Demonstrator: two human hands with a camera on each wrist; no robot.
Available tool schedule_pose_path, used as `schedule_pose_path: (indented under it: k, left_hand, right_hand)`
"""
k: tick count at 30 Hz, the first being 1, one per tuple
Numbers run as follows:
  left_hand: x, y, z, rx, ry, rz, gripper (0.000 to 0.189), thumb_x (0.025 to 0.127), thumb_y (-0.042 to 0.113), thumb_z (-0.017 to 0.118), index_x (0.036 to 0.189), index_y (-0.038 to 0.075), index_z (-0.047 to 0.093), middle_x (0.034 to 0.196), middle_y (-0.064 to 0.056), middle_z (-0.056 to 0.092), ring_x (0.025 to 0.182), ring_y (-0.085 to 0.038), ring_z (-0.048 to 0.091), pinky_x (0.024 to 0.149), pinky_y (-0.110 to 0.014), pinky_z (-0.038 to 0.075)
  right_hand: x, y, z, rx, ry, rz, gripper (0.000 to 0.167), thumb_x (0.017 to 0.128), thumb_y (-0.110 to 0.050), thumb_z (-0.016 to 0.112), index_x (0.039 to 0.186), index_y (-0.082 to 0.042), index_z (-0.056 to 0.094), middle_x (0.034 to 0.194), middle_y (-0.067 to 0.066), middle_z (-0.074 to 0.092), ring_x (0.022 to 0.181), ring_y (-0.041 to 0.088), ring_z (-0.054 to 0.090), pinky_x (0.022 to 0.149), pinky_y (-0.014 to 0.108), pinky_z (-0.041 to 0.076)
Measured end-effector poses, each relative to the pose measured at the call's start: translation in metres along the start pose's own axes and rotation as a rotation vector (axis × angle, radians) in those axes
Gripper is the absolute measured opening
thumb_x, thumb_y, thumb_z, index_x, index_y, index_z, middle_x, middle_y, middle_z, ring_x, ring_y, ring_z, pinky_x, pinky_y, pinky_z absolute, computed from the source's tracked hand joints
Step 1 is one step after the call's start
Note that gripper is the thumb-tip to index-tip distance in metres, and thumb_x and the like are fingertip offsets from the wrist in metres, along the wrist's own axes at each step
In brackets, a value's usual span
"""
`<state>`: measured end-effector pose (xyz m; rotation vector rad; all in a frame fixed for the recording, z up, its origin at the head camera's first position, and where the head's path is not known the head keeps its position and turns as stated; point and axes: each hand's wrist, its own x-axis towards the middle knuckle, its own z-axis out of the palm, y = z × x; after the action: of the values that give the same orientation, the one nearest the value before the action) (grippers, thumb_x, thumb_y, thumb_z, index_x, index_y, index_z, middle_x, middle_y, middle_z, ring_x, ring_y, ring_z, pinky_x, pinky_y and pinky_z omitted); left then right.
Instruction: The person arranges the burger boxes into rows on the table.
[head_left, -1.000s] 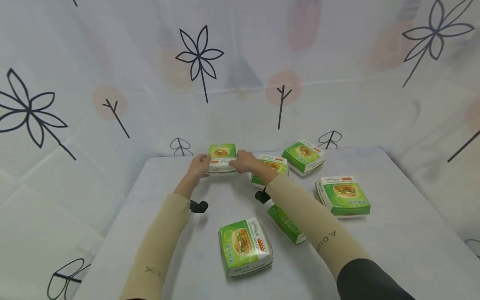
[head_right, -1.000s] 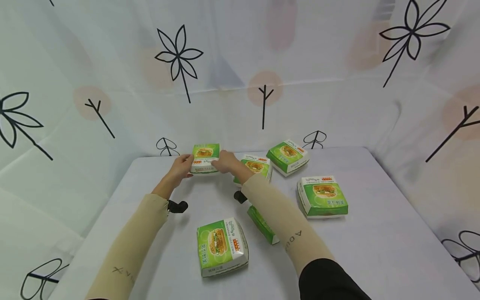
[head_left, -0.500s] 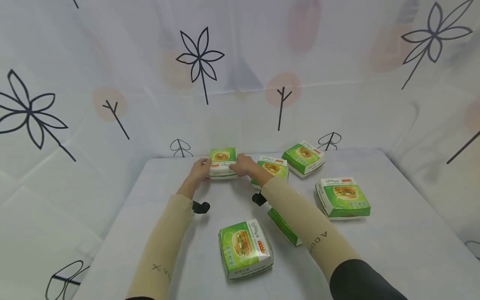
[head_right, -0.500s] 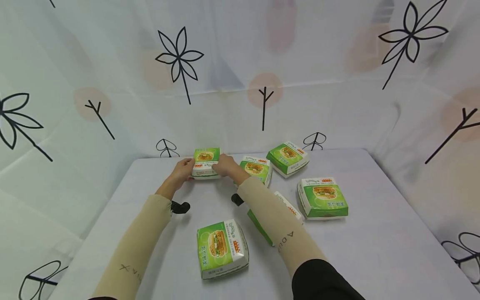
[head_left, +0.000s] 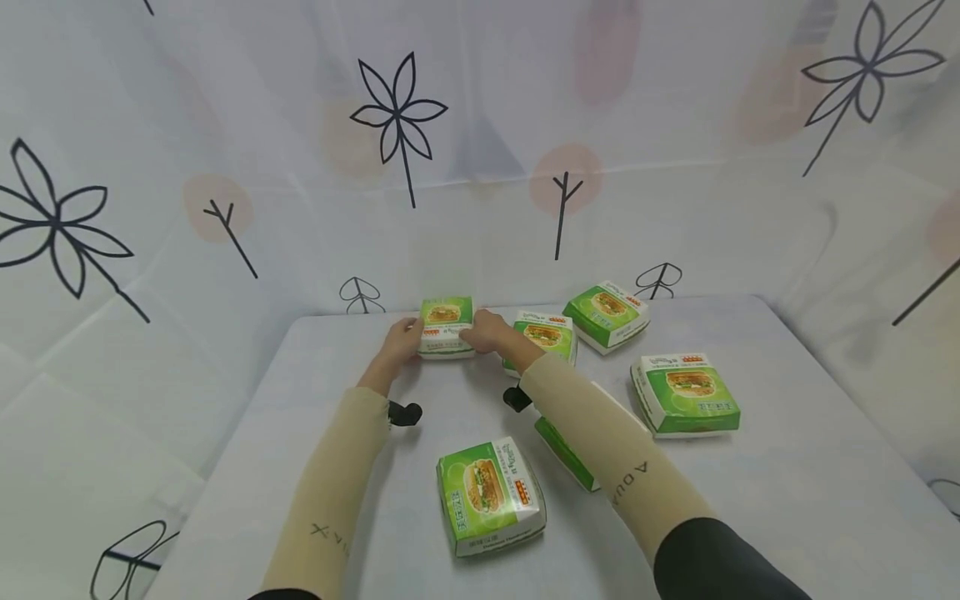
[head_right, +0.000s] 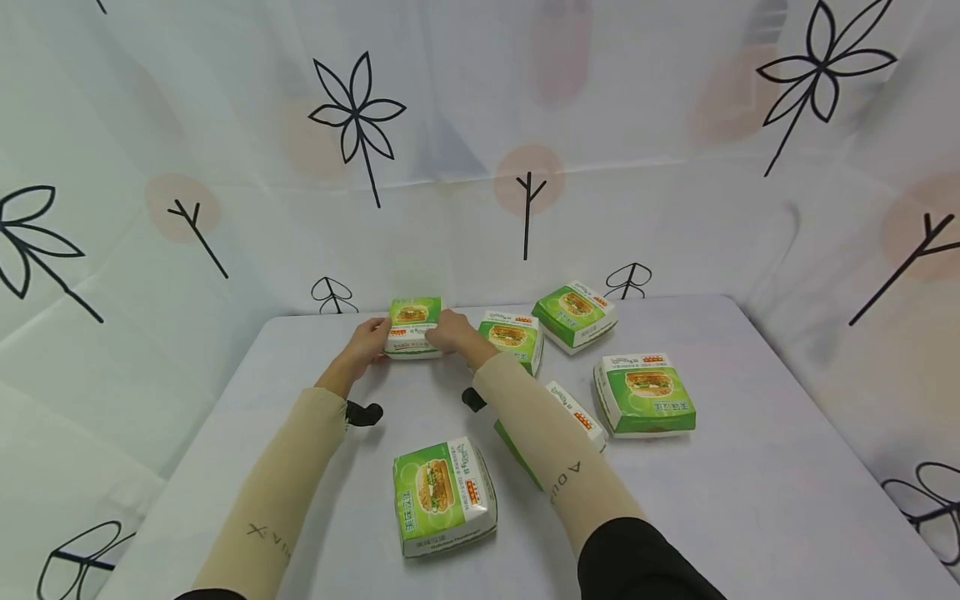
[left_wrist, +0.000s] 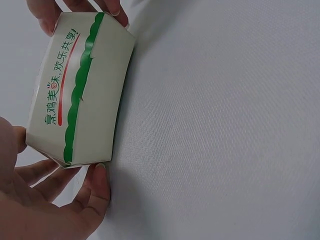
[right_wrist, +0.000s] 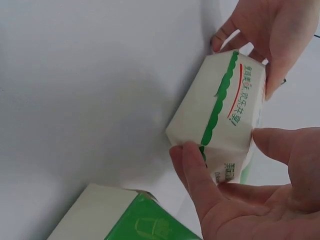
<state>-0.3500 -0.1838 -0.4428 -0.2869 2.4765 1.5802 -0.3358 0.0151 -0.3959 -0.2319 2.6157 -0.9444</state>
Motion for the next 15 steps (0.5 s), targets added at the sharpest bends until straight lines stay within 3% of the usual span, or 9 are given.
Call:
schedule_pose_path:
  k: [10,13,15]
  left_hand:
    - [-0.008,0.002,-0.004,0.050,-0.017,0.022,0.065,0.111,0.046,0.034,0.161,0.006,0.027,0.157,-0.019,0.040,0.139,-0.034,0.045,0.116,-0.049,0.038]
    - [-0.015,0.001,-0.013,0.094,-0.032,0.038,0.068,0.110,0.049,0.033,0.162,0.006,0.023,0.160,-0.021,0.035,0.143,-0.036,0.040,0.116,-0.050,0.038]
    - [-0.019,-0.002,-0.020,0.138,-0.040,0.047,0.071,0.110,0.052,0.033,0.162,0.007,0.020,0.163,-0.022,0.030,0.145,-0.039,0.038,0.114,-0.051,0.041]
  right_hand:
    - [-0.002,-0.001,-0.001,-0.041,0.009,-0.012,0.035,0.104,-0.025,0.050,0.120,0.006,0.057,0.097,0.010,0.058,0.081,0.019,0.052,0.071,0.030,0.043]
    - [-0.005,0.000,-0.006,-0.094,0.024,-0.047,0.042,0.104,-0.026,0.051,0.129,0.008,0.054,0.111,0.016,0.061,0.093,0.023,0.055,0.082,0.035,0.049]
    - [-0.011,0.000,-0.011,-0.136,0.026,-0.081,0.049,0.104,-0.027,0.051,0.138,0.009,0.049,0.127,0.021,0.059,0.110,0.029,0.056,0.096,0.040,0.050]
